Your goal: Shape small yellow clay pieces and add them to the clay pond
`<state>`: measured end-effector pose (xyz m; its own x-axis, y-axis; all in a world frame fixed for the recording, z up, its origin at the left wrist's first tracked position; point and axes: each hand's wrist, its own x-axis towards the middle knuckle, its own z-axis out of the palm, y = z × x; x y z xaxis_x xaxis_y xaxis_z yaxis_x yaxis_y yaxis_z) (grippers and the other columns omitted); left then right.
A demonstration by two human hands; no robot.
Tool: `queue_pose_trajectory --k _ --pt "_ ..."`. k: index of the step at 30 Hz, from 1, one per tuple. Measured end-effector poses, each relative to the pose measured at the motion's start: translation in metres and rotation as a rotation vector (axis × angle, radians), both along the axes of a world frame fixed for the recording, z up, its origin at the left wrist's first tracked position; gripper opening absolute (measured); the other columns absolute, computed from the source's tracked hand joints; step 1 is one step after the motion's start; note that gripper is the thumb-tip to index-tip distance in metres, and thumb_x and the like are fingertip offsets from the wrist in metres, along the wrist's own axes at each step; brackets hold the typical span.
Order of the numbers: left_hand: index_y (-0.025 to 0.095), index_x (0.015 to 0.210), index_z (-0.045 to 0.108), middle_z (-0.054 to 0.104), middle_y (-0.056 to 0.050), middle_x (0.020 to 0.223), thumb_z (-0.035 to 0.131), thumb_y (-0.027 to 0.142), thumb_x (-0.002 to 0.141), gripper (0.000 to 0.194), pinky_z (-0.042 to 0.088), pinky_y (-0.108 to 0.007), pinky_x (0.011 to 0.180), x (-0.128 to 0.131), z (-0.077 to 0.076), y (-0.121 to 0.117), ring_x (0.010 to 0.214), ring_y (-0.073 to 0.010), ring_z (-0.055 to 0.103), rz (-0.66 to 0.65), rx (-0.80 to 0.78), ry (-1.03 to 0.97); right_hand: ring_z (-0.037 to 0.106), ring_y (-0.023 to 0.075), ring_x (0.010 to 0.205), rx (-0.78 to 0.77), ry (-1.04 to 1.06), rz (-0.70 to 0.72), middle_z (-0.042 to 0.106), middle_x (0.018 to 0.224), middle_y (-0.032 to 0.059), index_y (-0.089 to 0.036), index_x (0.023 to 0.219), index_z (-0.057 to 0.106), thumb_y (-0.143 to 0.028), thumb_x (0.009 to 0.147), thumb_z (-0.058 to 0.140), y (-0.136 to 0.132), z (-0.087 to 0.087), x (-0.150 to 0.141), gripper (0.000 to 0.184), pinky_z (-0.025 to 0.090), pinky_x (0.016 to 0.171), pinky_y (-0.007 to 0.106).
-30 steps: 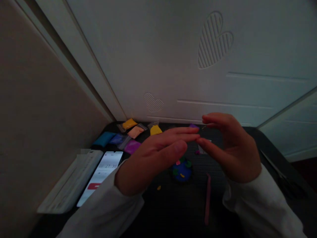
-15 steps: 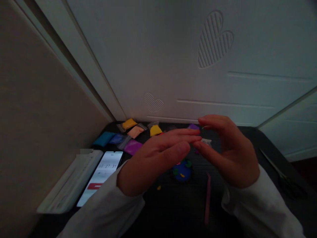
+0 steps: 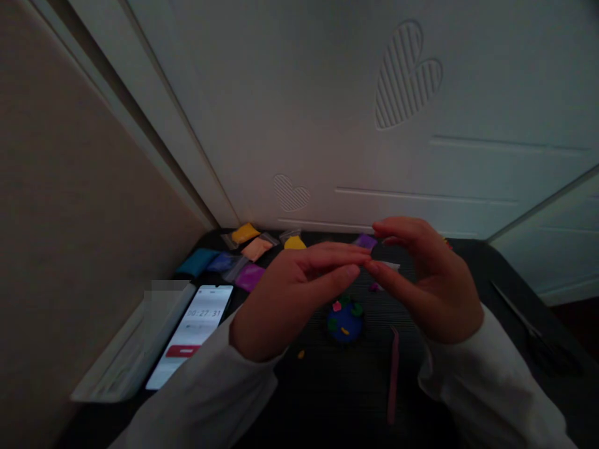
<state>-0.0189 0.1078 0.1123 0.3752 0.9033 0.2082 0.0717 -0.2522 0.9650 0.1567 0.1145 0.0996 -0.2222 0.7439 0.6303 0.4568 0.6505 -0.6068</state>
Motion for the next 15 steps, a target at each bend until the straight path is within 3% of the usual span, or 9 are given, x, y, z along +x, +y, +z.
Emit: queue_pose_trajectory --k 7,12,15 --pt "0.021 0.081 0.069 0.068 0.001 0.086 0.058 0.023 0.075 0.012 0.043 -0.022 0.075 0.004 -0.006 0.003 0.082 -0.0124 0.059 0.017 -0.111 -0.119 0.05 0.0193 0.099 -0.021 -0.012 0.019 0.054 0.103 0.0051 -0.023 0.107 0.051 -0.019 0.071 0.061 -0.001 -0.001 -0.002 0.037 0.045 0.082 0.039" --pt "0.019 0.078 0.069 0.067 0.0 0.079 0.061 0.02 0.072 0.01 0.042 -0.025 0.075 0.006 -0.012 0.007 0.078 -0.013 0.058 -0.005 -0.336 -0.306 0.05 0.0198 0.099 -0.012 0.016 0.028 0.054 0.103 0.0052 -0.024 0.107 0.051 -0.017 0.072 0.059 -0.002 0.0 -0.001 0.036 0.045 0.083 0.04" --pt "0.019 0.075 0.068 0.067 0.001 0.077 0.06 0.017 0.072 0.009 0.042 -0.025 0.074 0.007 -0.013 0.008 0.077 -0.0117 0.058 -0.054 -0.476 -0.445 0.051 0.02 0.1 0.085 -0.054 0.0 0.054 0.104 0.0061 -0.023 0.106 0.052 -0.017 0.071 0.06 -0.006 0.003 -0.001 0.037 0.043 0.087 0.039"
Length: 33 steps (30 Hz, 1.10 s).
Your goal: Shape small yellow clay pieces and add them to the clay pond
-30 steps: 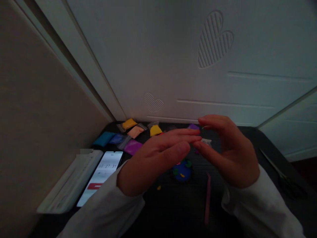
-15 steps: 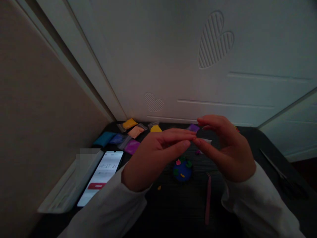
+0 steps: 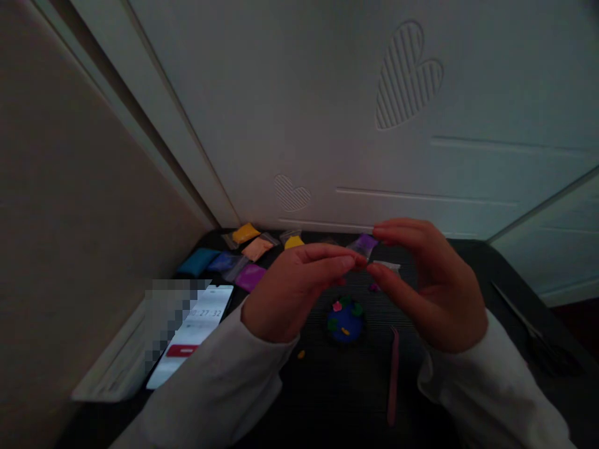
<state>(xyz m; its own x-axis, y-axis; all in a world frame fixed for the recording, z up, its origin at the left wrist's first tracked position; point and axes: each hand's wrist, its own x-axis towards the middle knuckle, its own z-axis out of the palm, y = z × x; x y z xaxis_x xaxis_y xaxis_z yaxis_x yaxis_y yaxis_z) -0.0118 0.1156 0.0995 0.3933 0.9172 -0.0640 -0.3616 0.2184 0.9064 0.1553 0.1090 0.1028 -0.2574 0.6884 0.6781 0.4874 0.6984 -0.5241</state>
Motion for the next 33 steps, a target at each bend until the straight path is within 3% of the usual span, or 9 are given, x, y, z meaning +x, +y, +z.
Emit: queue_pose_trajectory --k 4,12,33 --pt "0.017 0.077 0.067 0.067 0.0 0.08 0.054 0.015 0.076 0.013 0.042 -0.024 0.075 0.0018 0.0008 -0.0009 0.081 -0.0113 0.057 -0.064 -0.081 -0.11 0.05 0.0212 0.101 0.137 -0.173 -0.085 0.054 0.108 0.0085 -0.019 0.105 0.054 -0.021 0.068 0.064 -0.0054 0.0022 -0.0033 0.039 0.042 0.087 0.038" --pt "0.013 0.079 0.066 0.065 -0.003 0.078 0.057 0.015 0.074 0.01 0.041 -0.024 0.073 0.0045 -0.0042 0.0 0.081 -0.0122 0.055 -0.087 -0.135 -0.134 0.05 0.0232 0.102 0.171 -0.274 -0.142 0.053 0.111 0.0087 -0.021 0.107 0.054 -0.023 0.071 0.061 -0.0028 -0.0049 -0.0066 0.037 0.043 0.087 0.042" --pt "0.015 0.076 0.066 0.062 -0.003 0.077 0.062 0.018 0.07 0.009 0.041 -0.03 0.073 0.0047 -0.0053 0.0014 0.081 -0.0161 0.054 0.002 -0.116 -0.064 0.055 0.0197 0.095 0.209 -0.239 -0.161 0.058 0.104 0.0089 -0.017 0.09 0.062 -0.018 0.07 0.061 -0.001 -0.0039 -0.005 0.02 0.046 0.082 0.037"
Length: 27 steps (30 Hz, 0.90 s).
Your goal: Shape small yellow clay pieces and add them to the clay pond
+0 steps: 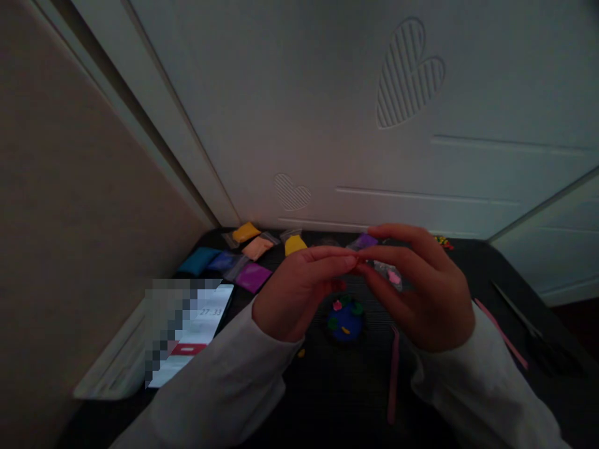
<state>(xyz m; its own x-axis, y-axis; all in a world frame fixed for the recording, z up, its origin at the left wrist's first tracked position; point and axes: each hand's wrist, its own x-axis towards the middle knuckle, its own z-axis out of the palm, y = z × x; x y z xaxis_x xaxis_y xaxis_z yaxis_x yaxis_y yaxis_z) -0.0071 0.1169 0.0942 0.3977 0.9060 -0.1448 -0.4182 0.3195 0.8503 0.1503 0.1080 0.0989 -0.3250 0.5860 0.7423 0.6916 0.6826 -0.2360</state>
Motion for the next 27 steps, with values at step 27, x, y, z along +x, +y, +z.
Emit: queue_pose_trajectory --k 27 --pt "0.022 0.077 0.069 0.066 0.001 0.08 0.063 0.024 0.07 0.009 0.04 -0.024 0.07 -0.001 -0.0018 -0.0026 0.072 -0.0105 0.055 0.097 0.134 0.181 0.056 0.0167 0.091 0.005 0.034 0.038 0.06 0.098 0.0083 -0.016 0.086 0.063 -0.013 0.069 0.062 0.0014 0.0035 0.002 0.017 0.046 0.081 0.031"
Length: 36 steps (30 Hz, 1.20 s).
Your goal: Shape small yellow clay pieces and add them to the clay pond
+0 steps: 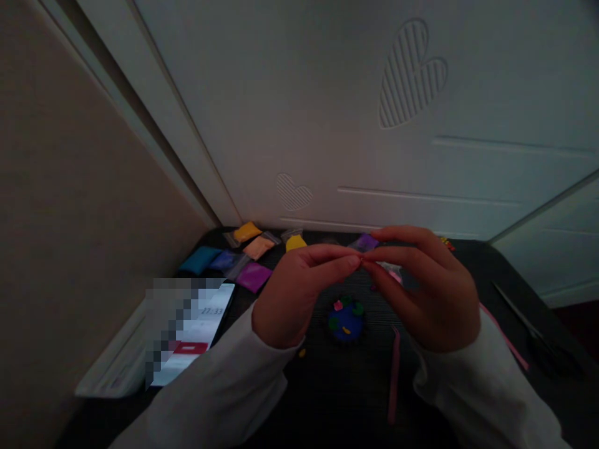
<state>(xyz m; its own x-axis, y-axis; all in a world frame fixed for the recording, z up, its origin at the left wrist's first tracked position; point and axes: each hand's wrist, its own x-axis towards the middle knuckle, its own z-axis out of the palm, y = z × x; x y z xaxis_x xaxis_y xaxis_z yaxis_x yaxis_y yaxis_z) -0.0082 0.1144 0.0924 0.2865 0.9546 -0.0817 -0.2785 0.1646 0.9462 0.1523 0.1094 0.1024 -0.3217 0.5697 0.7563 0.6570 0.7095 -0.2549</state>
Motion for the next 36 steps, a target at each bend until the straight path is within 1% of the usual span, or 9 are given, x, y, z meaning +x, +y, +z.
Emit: queue_pose_trajectory --k 5,9,11,13,17,24,29,36 --pt "0.021 0.078 0.068 0.067 0.001 0.084 0.064 0.023 0.07 0.009 0.042 -0.023 0.07 0.0 0.004 -0.003 0.072 -0.0104 0.057 -0.013 0.0 -0.019 0.055 0.0151 0.091 -0.034 0.021 0.001 0.06 0.097 0.0077 -0.016 0.085 0.062 -0.013 0.07 0.06 -0.003 0.003 0.0 0.015 0.044 0.082 0.028" --pt "0.023 0.075 0.068 0.067 0.004 0.076 0.064 0.018 0.069 0.008 0.042 -0.019 0.066 0.002 0.009 -0.008 0.073 -0.0093 0.057 0.061 0.116 -0.014 0.056 0.014 0.091 -0.057 0.068 0.027 0.059 0.096 0.0068 -0.016 0.085 0.061 -0.012 0.071 0.06 -0.007 0.006 0.0 0.015 0.045 0.082 0.027" --pt "0.024 0.075 0.068 0.066 0.004 0.074 0.064 0.018 0.07 0.01 0.042 -0.019 0.062 0.003 0.011 -0.012 0.071 -0.0092 0.057 0.1 0.178 0.022 0.056 0.0135 0.09 -0.071 0.098 0.048 0.059 0.096 0.0064 -0.016 0.085 0.061 -0.01 0.07 0.06 -0.009 0.006 -0.001 0.016 0.045 0.081 0.026" --pt "0.025 0.076 0.068 0.066 0.003 0.075 0.064 0.019 0.07 0.01 0.042 -0.02 0.06 0.004 0.014 -0.015 0.071 -0.0109 0.057 0.144 0.232 0.081 0.056 0.0132 0.09 -0.084 0.124 0.064 0.059 0.096 0.0058 -0.016 0.085 0.061 -0.009 0.069 0.061 -0.01 0.006 -0.001 0.018 0.045 0.081 0.026" --pt "0.022 0.075 0.069 0.066 0.0 0.079 0.063 0.02 0.069 0.008 0.043 -0.024 0.065 0.005 0.018 -0.019 0.079 -0.0151 0.057 0.225 0.345 0.221 0.056 0.014 0.09 -0.099 0.177 0.079 0.059 0.097 0.0044 -0.018 0.086 0.06 -0.009 0.068 0.061 -0.01 0.005 -0.002 0.02 0.046 0.081 0.028" --pt "0.023 0.074 0.067 0.065 0.002 0.079 0.062 0.017 0.07 0.009 0.042 -0.025 0.075 0.004 0.019 -0.021 0.08 -0.0138 0.058 0.249 0.467 0.306 0.056 0.0139 0.092 -0.1 0.195 0.088 0.059 0.098 0.004 -0.018 0.086 0.059 -0.008 0.067 0.062 -0.012 0.006 -0.001 0.022 0.045 0.082 0.027" --pt "0.022 0.075 0.066 0.064 0.002 0.081 0.061 0.014 0.071 0.01 0.043 -0.025 0.079 0.005 0.02 -0.022 0.083 -0.0138 0.058 0.226 0.493 0.268 0.056 0.0142 0.092 -0.104 0.222 0.108 0.059 0.097 0.0045 -0.018 0.086 0.059 -0.006 0.066 0.062 -0.013 0.006 -0.002 0.023 0.045 0.082 0.028" --pt "0.023 0.073 0.066 0.063 0.002 0.08 0.063 0.015 0.069 0.01 0.043 -0.026 0.079 0.004 0.02 -0.022 0.083 -0.0141 0.057 0.188 0.427 0.202 0.056 0.0141 0.091 -0.103 0.218 0.116 0.059 0.097 0.0047 -0.017 0.086 0.06 -0.007 0.066 0.063 -0.013 0.007 -0.003 0.023 0.046 0.081 0.027"
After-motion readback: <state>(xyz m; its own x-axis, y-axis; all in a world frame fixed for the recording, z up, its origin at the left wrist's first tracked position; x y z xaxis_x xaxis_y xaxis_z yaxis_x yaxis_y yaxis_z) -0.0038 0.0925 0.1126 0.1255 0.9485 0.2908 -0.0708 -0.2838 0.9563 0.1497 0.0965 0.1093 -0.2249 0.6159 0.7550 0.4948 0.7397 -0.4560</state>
